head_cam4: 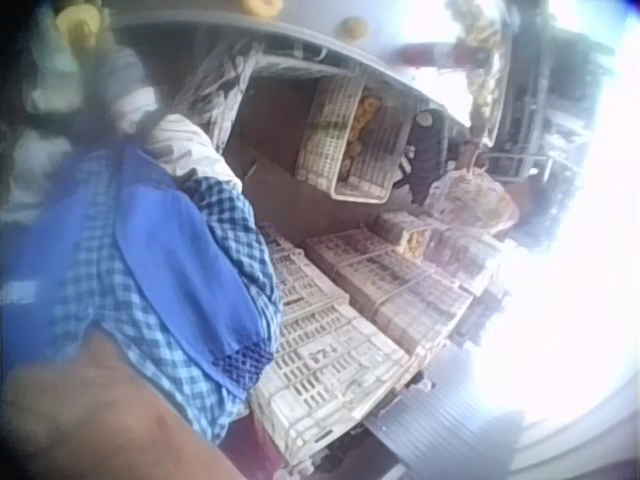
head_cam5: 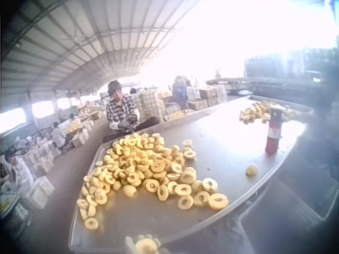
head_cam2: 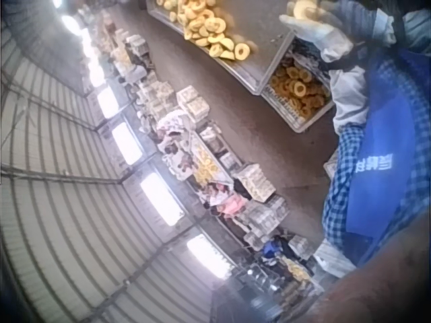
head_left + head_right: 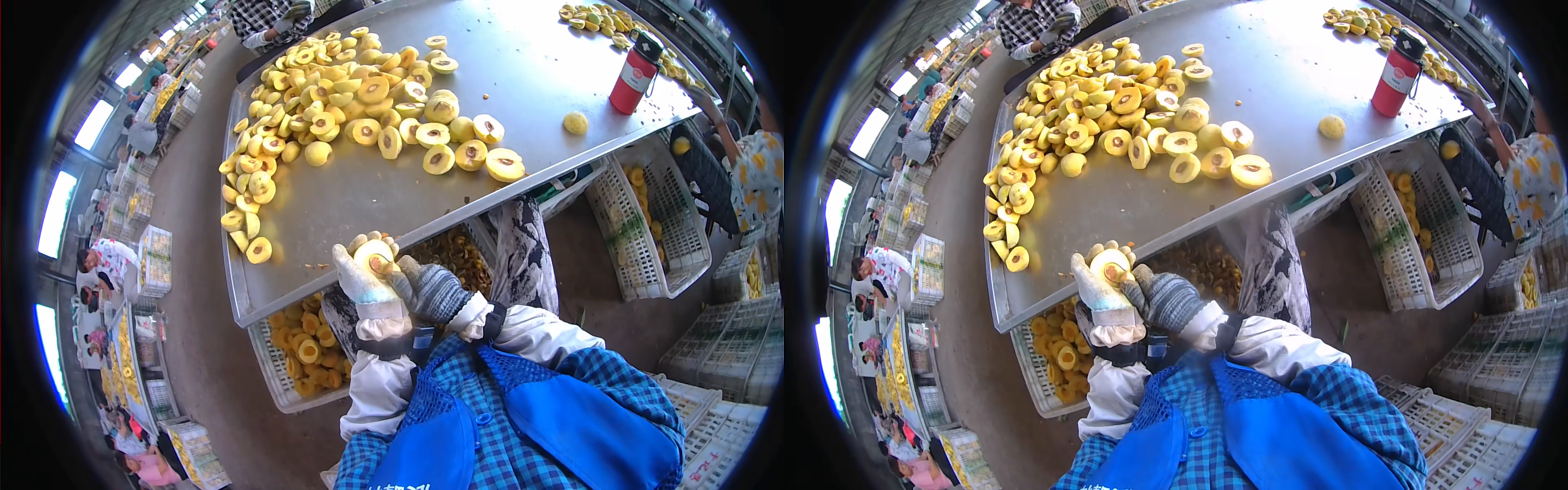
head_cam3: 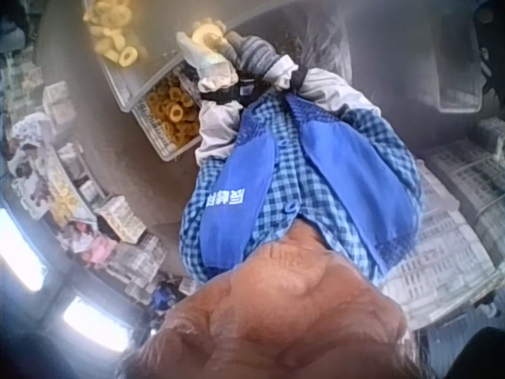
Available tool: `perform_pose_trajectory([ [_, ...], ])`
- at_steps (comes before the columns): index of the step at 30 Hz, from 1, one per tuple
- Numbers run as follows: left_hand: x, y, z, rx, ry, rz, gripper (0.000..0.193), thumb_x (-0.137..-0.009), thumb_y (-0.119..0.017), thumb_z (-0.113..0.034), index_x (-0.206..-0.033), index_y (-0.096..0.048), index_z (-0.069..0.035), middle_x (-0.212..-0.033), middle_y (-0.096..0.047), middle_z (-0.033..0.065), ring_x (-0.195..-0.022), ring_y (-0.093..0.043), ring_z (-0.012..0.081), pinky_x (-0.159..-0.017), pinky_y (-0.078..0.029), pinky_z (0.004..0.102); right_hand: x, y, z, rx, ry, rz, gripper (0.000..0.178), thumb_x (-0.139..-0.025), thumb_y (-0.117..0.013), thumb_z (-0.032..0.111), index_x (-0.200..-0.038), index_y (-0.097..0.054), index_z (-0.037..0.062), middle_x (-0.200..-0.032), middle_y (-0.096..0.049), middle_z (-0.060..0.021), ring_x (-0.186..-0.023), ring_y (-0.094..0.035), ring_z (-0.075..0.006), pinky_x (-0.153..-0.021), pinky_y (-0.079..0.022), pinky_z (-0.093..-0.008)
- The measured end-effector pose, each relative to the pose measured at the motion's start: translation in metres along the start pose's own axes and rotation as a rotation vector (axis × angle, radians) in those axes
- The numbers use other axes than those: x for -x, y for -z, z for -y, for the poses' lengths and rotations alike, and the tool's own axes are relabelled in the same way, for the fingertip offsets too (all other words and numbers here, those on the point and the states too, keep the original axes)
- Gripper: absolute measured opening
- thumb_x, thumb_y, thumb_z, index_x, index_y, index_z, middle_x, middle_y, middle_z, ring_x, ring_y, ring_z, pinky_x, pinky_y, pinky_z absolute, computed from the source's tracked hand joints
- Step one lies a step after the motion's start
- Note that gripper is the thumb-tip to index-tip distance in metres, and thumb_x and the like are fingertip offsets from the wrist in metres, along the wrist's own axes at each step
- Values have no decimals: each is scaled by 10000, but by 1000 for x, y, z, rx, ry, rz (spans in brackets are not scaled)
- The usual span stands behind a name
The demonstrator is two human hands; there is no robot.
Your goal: The person picks up a peach half from the table, removes the pit using a handheld tool, and drops the pit into a container below. They then place the pitted peach half into a separate crate and repeat the process.
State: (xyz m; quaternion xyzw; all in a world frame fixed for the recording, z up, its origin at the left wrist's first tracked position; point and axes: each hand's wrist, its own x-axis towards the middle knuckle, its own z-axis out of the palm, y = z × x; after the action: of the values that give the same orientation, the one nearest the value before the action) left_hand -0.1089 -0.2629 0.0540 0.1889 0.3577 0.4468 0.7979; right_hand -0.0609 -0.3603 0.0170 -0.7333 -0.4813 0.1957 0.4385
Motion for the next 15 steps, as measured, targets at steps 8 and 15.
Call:
perform_pose_trajectory([
  [8, 8, -3, 10, -96, -81, -55, 440, -955, -420, -430, -867, -573, -26, -820, -618, 175, -648, -608, 301, -552, -543, 377, 0, 13, -7, -108, 48, 76, 409, -962, -436, 421, -1020, -574, 40, -755, -627, -246, -715, -607, -429, -617, -460, -497],
  [15, 26, -11, 10, -246, -125, 60, 484, -967, -470, -407, -738, -603, -2, -695, -638, 164, -527, -607, 252, -514, -531, 323, 2, 48, -6, -668, 57, 369, 416, -997, -443, 374, -1095, -629, 15, -846, -660, -181, -750, -608, -218, -689, -474, -336],
])
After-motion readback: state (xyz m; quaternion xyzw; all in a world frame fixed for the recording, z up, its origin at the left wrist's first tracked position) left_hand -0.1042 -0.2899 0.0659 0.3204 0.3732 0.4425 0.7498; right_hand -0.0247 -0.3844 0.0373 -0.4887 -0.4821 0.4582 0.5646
